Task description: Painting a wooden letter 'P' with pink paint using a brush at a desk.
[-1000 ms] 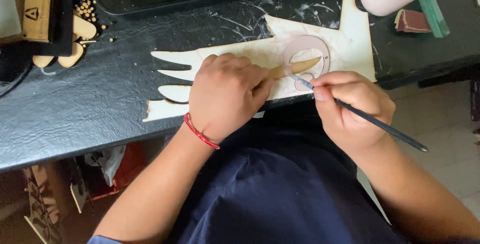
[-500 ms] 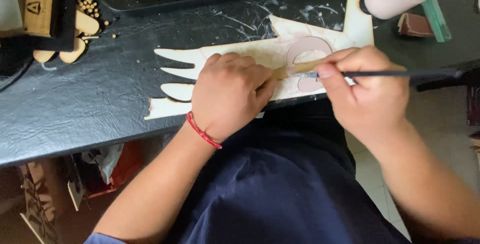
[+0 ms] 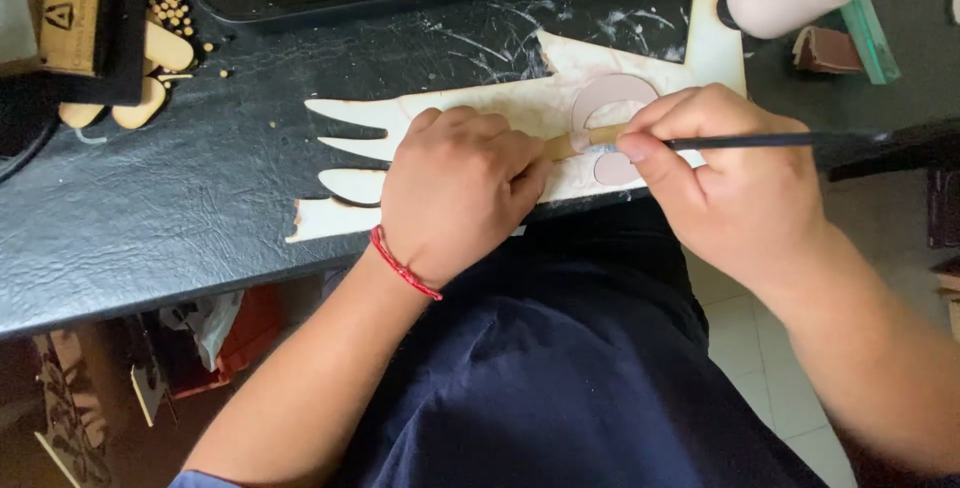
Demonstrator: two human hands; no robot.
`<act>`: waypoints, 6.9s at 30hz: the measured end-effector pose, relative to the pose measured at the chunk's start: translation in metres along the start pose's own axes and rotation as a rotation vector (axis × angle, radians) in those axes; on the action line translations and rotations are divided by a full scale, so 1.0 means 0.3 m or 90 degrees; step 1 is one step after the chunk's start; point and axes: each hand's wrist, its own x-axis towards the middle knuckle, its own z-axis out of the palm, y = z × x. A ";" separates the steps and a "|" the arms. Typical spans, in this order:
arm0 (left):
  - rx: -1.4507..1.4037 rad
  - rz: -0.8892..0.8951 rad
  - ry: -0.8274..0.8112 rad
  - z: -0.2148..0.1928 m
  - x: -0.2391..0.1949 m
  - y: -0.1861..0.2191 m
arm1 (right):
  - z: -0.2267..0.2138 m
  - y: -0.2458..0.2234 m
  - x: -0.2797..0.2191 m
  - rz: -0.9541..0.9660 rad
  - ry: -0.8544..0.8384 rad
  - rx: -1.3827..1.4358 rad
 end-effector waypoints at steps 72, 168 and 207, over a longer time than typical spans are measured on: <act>0.000 0.014 0.002 -0.022 0.008 0.013 | -0.085 0.059 0.086 0.036 -0.090 0.156; -0.025 -0.045 0.014 -0.037 0.010 0.027 | -0.109 0.084 -0.055 0.168 0.006 0.180; -0.026 -0.025 0.013 -0.036 0.010 0.022 | -0.091 0.032 0.016 0.154 -0.036 0.272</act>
